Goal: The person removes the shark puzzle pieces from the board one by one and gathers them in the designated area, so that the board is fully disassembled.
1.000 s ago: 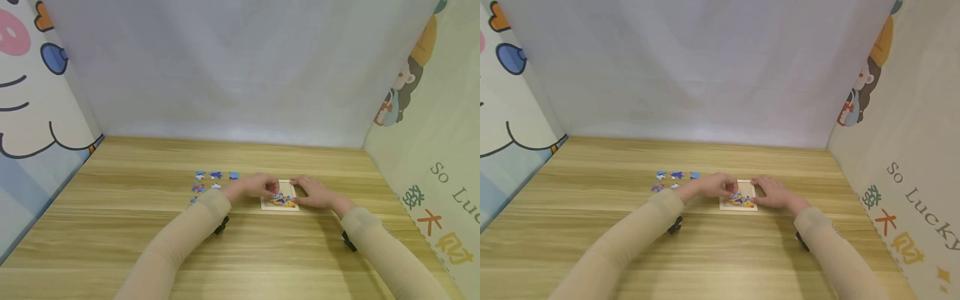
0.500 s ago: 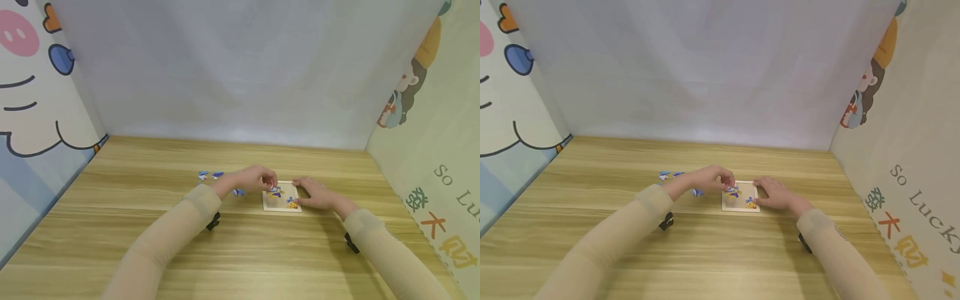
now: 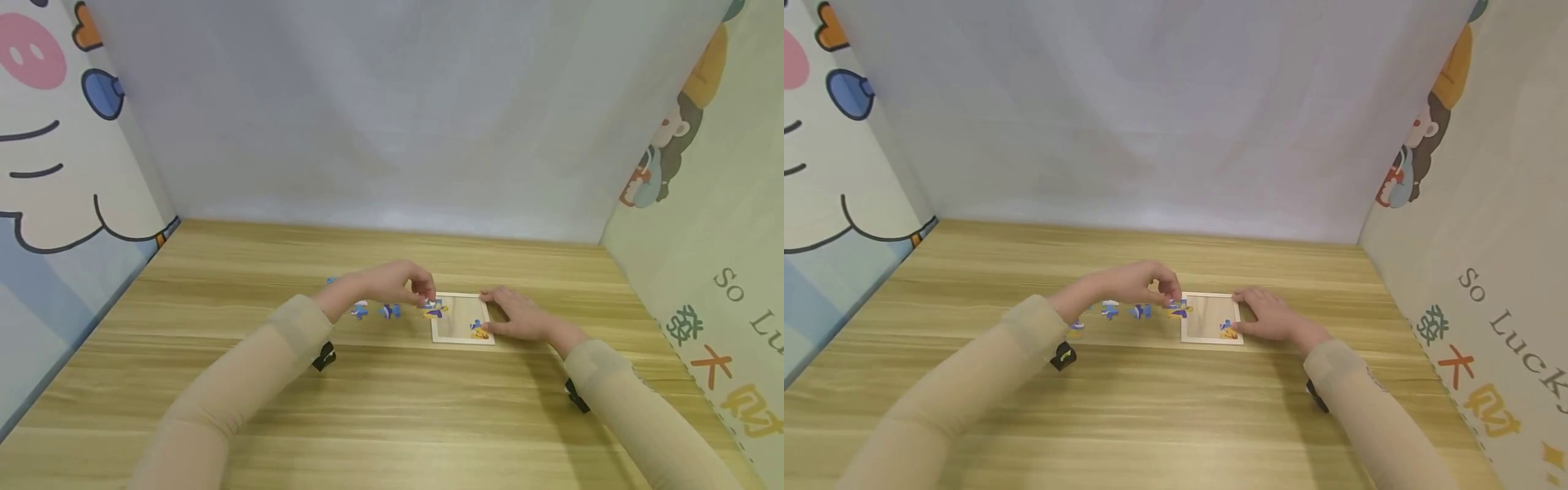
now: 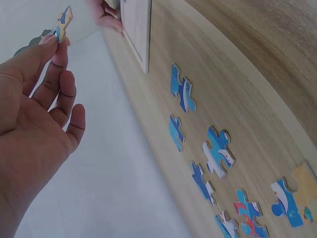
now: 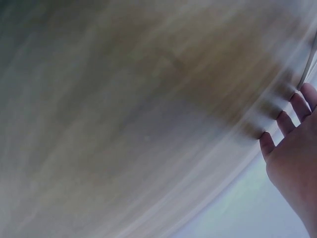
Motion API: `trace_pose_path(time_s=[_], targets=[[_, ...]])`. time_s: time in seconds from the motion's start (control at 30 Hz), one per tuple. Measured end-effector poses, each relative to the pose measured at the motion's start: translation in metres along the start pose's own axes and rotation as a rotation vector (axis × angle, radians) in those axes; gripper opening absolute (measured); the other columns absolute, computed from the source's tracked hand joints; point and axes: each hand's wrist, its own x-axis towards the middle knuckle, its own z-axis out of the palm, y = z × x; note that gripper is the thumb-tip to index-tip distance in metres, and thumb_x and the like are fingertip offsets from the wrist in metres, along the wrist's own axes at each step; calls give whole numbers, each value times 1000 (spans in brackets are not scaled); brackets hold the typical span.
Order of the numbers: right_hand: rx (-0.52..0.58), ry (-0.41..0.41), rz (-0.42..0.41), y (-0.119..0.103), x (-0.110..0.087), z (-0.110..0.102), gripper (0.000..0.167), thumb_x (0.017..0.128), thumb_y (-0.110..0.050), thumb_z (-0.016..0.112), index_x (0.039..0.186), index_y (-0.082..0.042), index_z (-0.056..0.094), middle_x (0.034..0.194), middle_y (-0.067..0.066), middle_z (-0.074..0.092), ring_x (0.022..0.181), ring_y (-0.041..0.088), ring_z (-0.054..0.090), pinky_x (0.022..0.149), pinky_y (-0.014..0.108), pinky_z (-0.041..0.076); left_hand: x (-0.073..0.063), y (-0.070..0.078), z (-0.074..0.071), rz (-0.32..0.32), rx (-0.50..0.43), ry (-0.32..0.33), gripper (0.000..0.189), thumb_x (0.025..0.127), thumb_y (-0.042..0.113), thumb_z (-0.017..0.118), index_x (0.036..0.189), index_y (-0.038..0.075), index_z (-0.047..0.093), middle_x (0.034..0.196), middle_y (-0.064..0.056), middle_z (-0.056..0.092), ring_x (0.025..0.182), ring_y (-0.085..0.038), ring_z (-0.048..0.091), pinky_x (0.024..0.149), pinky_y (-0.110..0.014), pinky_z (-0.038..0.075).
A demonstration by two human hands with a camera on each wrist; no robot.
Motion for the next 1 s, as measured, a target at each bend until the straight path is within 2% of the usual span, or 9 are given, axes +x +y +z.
trace_pose_path(time_s=[0.17,0.4,0.73,1.0], targets=[[7,-8,2,2,-1,1,64,91,-40,60,136,1,42,142,20,40,132,42,33,105,61,25,-16,0,-5,-18,-16,-32,7,91,14,62,96,18,66,88,7,63,84,-10,55,76,-25,46],[20,-8,0,-1,-1,-1,63,91,-39,60,136,1,42,142,21,40,131,42,33,104,62,25,-41,-6,-10,-37,10,-56,6,90,14,64,94,17,67,85,7,62,82,-9,55,76,-26,46],[18,-20,8,0,-1,-1,64,90,-39,61,137,1,42,144,21,39,133,42,32,105,62,24,-69,-27,-9,-76,-15,-60,7,91,12,63,94,17,66,87,7,62,82,-11,56,74,-27,48],[19,-15,3,0,-1,-1,64,90,-39,61,137,1,42,143,21,40,132,41,32,106,60,24,-82,-50,-2,-121,-27,-45,10,90,10,63,93,18,66,86,6,61,84,-13,55,75,-28,47]])
